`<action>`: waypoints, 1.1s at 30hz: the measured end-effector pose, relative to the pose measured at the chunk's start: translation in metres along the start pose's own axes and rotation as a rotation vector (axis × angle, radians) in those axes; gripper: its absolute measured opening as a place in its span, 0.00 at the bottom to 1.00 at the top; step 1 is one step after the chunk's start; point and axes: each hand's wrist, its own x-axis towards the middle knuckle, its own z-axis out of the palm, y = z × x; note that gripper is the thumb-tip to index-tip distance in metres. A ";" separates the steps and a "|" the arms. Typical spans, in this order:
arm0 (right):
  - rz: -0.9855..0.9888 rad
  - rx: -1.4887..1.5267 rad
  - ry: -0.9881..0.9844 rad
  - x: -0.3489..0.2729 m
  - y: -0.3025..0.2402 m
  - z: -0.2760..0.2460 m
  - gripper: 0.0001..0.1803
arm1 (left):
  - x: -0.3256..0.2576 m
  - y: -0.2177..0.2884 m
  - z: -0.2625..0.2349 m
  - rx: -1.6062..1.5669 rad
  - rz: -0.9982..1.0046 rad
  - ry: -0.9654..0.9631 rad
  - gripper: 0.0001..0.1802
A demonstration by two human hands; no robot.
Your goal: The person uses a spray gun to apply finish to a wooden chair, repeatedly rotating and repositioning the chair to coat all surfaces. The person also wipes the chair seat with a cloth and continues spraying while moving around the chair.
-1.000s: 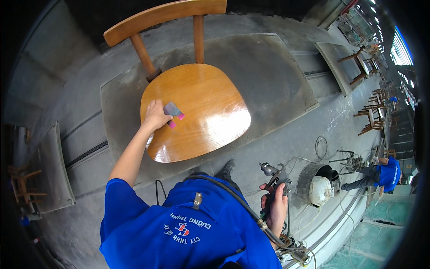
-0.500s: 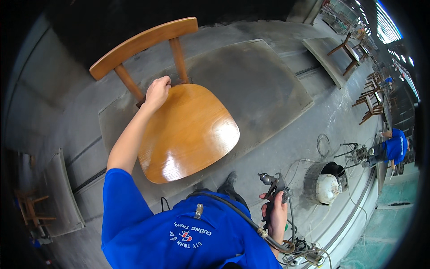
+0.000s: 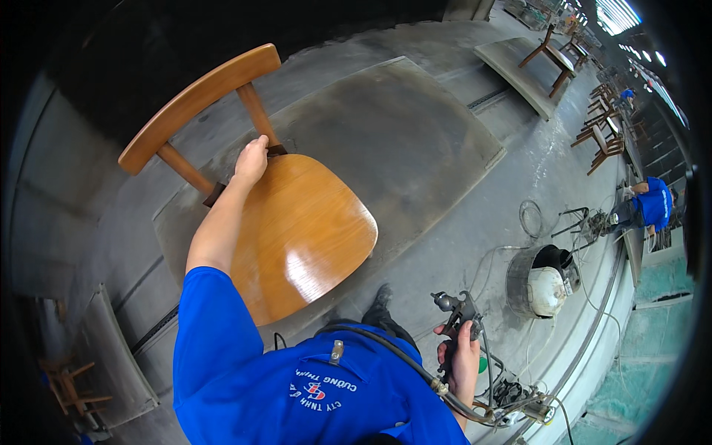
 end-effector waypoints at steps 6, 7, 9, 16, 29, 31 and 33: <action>0.029 -0.029 -0.022 -0.006 -0.008 0.003 0.26 | -0.005 -0.005 -0.006 0.055 0.074 -0.024 0.07; 0.040 -0.043 -0.013 -0.007 -0.009 0.004 0.26 | -0.009 -0.007 -0.005 0.028 0.079 -0.017 0.09; 0.050 -0.060 0.006 -0.007 -0.010 0.002 0.26 | -0.017 -0.011 0.002 -0.068 0.068 -0.012 0.13; 0.042 -0.027 -0.073 -0.005 -0.006 -0.006 0.25 | -0.024 0.003 0.012 0.152 -0.087 0.022 0.10; 0.048 -0.049 -0.076 0.000 0.002 -0.006 0.27 | 0.018 0.048 -0.259 0.467 -0.124 0.371 0.33; 0.055 -0.084 -0.098 0.005 0.004 -0.007 0.28 | 0.022 0.039 -0.264 0.443 -0.195 0.182 0.38; 0.068 -0.087 -0.122 0.009 0.008 -0.009 0.29 | 0.024 0.032 -0.259 0.415 -0.209 0.117 0.43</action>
